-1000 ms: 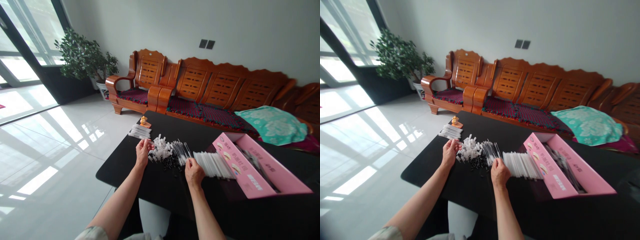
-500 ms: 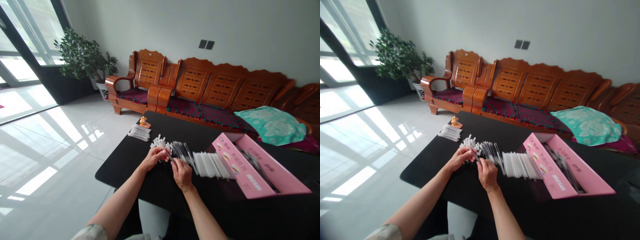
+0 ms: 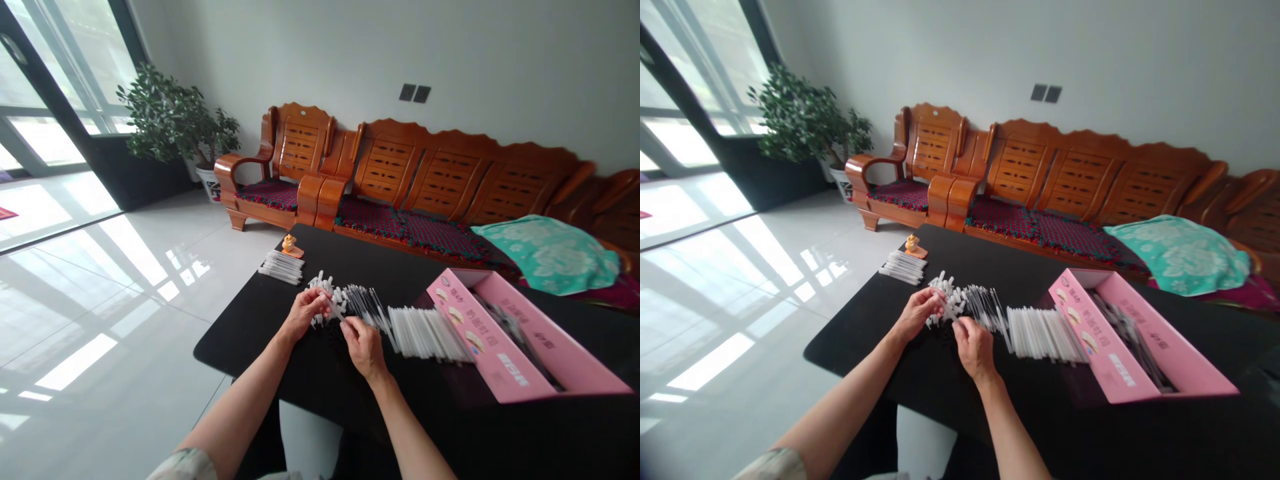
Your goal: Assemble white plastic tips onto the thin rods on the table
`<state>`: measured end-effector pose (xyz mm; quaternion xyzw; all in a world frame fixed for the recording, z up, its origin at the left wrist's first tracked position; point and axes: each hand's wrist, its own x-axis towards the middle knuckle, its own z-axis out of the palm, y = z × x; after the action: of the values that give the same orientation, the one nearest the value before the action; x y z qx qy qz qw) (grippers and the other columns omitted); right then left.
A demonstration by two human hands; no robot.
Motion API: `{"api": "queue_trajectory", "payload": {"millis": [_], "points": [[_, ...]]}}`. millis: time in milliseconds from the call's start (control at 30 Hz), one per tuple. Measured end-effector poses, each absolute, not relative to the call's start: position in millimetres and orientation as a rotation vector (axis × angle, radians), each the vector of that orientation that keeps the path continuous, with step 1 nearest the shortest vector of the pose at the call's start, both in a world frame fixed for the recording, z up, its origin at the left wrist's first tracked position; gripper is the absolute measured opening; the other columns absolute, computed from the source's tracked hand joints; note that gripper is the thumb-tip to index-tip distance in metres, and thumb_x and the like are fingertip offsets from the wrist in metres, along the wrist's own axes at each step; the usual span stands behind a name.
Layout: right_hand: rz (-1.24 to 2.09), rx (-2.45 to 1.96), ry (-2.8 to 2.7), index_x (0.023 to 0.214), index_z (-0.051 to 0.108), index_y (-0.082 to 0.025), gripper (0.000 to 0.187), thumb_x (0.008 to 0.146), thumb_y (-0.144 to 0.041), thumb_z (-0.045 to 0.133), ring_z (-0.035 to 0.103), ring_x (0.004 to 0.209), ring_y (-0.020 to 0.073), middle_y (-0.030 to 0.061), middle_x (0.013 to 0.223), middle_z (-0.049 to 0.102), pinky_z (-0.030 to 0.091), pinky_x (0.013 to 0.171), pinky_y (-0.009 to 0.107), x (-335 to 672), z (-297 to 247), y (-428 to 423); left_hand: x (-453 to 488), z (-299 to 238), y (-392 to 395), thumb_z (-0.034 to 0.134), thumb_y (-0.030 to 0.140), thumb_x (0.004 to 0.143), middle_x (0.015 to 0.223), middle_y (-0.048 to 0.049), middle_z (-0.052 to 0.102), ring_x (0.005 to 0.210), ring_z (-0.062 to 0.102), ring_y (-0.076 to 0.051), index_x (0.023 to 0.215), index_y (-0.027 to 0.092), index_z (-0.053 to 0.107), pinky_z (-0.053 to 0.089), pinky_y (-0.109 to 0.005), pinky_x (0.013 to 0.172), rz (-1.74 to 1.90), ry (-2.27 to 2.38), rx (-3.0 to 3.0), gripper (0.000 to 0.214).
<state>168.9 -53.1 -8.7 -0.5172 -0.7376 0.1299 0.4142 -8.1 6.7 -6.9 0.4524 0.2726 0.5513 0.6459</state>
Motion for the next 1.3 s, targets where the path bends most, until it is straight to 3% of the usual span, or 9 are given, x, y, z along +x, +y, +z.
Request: {"api": "queue_trajectory", "payload": {"millis": [100, 200, 333, 400, 567, 733, 833, 1100, 1300], "points": [[0.869, -1.304, -1.681, 0.083, 0.066, -0.016, 0.036, 0.092, -0.047, 0.050, 0.052, 0.046, 0.0110, 0.0005, 0.058, 0.062, 0.037, 0.045, 0.022, 160, 2, -51, -9, -6, 6, 0.074, 0.046, 0.077, 0.078, -0.0051, 0.067, 0.059, 0.058, -0.012, 0.098, 0.014, 0.071, 0.048, -0.025, 0.059, 1.249, 0.623, 1.015, 0.038], [1.411, -1.214, -1.365, 0.092, 0.065, -0.013, 0.045, 0.087, -0.056, 0.052, 0.032, 0.033, 0.0057, -0.0032, 0.052, 0.056, 0.020, 0.034, 0.019, 155, 9, -47, -9, -5, 5, 0.075, 0.045, 0.076, 0.079, -0.0050, 0.067, 0.058, 0.058, -0.012, 0.100, 0.015, 0.070, 0.048, -0.025, 0.059, 1.241, 0.609, 1.001, 0.039], [1.632, -1.112, -1.242, 0.089, 0.064, -0.014, 0.044, 0.086, -0.057, 0.053, 0.017, 0.034, 0.0048, -0.0121, 0.043, 0.032, 0.016, 0.034, 0.019, 154, 11, -45, -8, -9, 6, 0.074, 0.045, 0.077, 0.066, -0.0018, 0.063, 0.054, 0.056, -0.011, 0.085, 0.014, 0.070, 0.047, -0.024, 0.055, 1.246, 0.636, 0.991, 0.033], [1.379, -1.187, -1.400, 0.084, 0.064, -0.016, 0.041, 0.089, -0.054, 0.049, 0.022, 0.035, 0.0061, -0.0099, 0.044, 0.033, 0.020, 0.036, 0.020, 155, 8, -49, -12, -12, 11, 0.075, 0.045, 0.075, 0.061, -0.0008, 0.061, 0.051, 0.054, -0.010, 0.080, 0.012, 0.069, 0.045, -0.022, 0.050, 1.271, 0.682, 0.974, 0.034], [0.315, -1.375, -1.886, 0.075, 0.066, -0.018, 0.037, 0.096, -0.038, 0.043, 0.056, 0.050, 0.0123, 0.0035, 0.057, 0.061, 0.032, 0.052, 0.022, 158, -11, -68, -35, -11, 28, 0.080, 0.046, 0.068, 0.062, 0.0000, 0.061, 0.048, 0.049, -0.006, 0.070, 0.013, 0.065, 0.039, -0.017, 0.046, 1.590, 0.785, 0.748, 0.037], [0.059, -1.489, -1.688, 0.095, 0.071, -0.017, 0.037, 0.099, -0.037, 0.040, 0.067, 0.064, 0.0176, 0.0078, 0.073, 0.072, 0.041, 0.062, 0.023, 171, -21, -77, -32, -9, 21, 0.075, 0.045, 0.073, 0.063, -0.0008, 0.063, 0.050, 0.054, -0.010, 0.077, 0.014, 0.070, 0.046, -0.022, 0.051, 1.455, 0.848, 0.964, 0.032], [-0.180, -1.608, -1.532, 0.097, 0.072, -0.016, 0.037, 0.097, -0.039, 0.042, 0.067, 0.071, 0.0197, 0.0104, 0.085, 0.074, 0.042, 0.064, 0.025, 194, -20, -73, -22, -11, 10, 0.072, 0.045, 0.074, 0.060, -0.0003, 0.062, 0.048, 0.053, -0.011, 0.082, 0.015, 0.073, 0.043, -0.022, 0.049, 1.420, 0.983, 1.159, 0.031], [-0.574, -2.298, -1.468, 0.082, 0.069, -0.016, 0.023, 0.092, -0.026, 0.052, 0.058, 0.060, 0.0172, 0.0088, 0.074, 0.067, 0.030, 0.057, 0.027, 276, -6, -56, -19, -19, 14, 0.069, 0.035, 0.079, 0.067, 0.0010, 0.064, 0.058, 0.056, -0.013, 0.090, 0.020, 0.072, 0.043, -0.023, 0.061, 1.406, 1.516, 1.731, 0.019], [-0.803, -2.158, -1.505, 0.084, 0.067, -0.015, 0.023, 0.093, -0.031, 0.053, 0.056, 0.067, 0.0177, 0.0095, 0.079, 0.064, 0.028, 0.059, 0.029, 291, 4, -53, -16, -25, 20, 0.069, 0.031, 0.081, 0.074, -0.0015, 0.066, 0.062, 0.057, -0.013, 0.093, 0.019, 0.074, 0.044, -0.025, 0.065, 1.361, 1.551, 1.864, 0.017]]}}
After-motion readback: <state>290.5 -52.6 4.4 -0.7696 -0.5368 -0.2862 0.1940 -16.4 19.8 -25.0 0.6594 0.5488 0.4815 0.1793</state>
